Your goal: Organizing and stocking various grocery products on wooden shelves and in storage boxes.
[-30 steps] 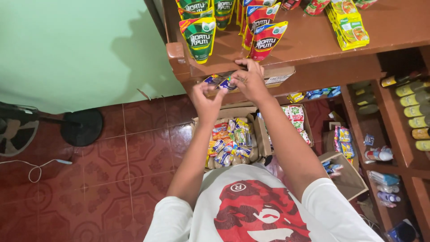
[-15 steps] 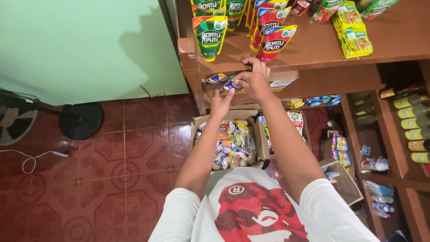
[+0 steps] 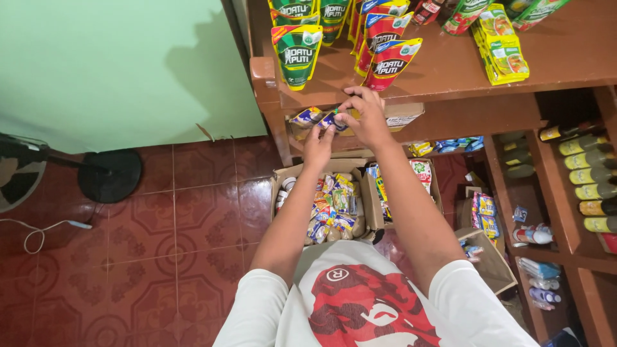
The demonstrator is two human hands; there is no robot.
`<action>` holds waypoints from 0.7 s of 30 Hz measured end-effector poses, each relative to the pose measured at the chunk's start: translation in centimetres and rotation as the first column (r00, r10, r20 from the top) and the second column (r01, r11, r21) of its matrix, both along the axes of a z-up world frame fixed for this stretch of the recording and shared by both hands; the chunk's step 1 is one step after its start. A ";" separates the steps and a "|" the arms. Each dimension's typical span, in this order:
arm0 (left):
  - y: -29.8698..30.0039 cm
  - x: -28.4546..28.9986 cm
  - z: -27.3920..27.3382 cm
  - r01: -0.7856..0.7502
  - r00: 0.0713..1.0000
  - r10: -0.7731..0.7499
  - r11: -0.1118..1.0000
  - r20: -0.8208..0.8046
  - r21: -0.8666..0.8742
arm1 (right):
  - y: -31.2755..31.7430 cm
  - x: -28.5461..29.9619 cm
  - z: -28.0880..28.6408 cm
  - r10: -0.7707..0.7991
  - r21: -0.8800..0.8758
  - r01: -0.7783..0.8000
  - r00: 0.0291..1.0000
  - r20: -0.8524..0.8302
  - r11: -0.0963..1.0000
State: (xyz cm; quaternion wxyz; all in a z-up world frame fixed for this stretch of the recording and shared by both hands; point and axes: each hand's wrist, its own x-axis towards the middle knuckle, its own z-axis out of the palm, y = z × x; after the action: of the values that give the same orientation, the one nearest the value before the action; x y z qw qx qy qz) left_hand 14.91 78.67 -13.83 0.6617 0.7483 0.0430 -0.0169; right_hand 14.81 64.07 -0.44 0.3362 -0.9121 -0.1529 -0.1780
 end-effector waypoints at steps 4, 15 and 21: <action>0.0 0.2 0.0 -0.038 0.999 0.039 0.998 0.032 -0.042 | 0.6 -0.2 0.4 -0.021 0.013 0.021 1.000 0.005 1.000; -0.5 0.0 -0.5 -0.033 0.999 0.033 0.978 -0.003 -0.206 | 0.9 -0.2 0.1 -0.046 -0.001 0.046 0.999 0.022 0.999; -0.4 0.0 -0.3 -0.037 0.999 0.040 0.979 0.010 -0.199 | 1.0 -0.1 -0.3 -0.044 -0.015 0.044 0.998 0.051 0.999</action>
State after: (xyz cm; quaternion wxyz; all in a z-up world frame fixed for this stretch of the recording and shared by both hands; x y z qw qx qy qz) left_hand 14.91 78.32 -14.17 0.7335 0.6777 0.0511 -0.0030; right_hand 14.74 65.02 -0.70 0.3210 -0.9131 -0.1425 -0.2070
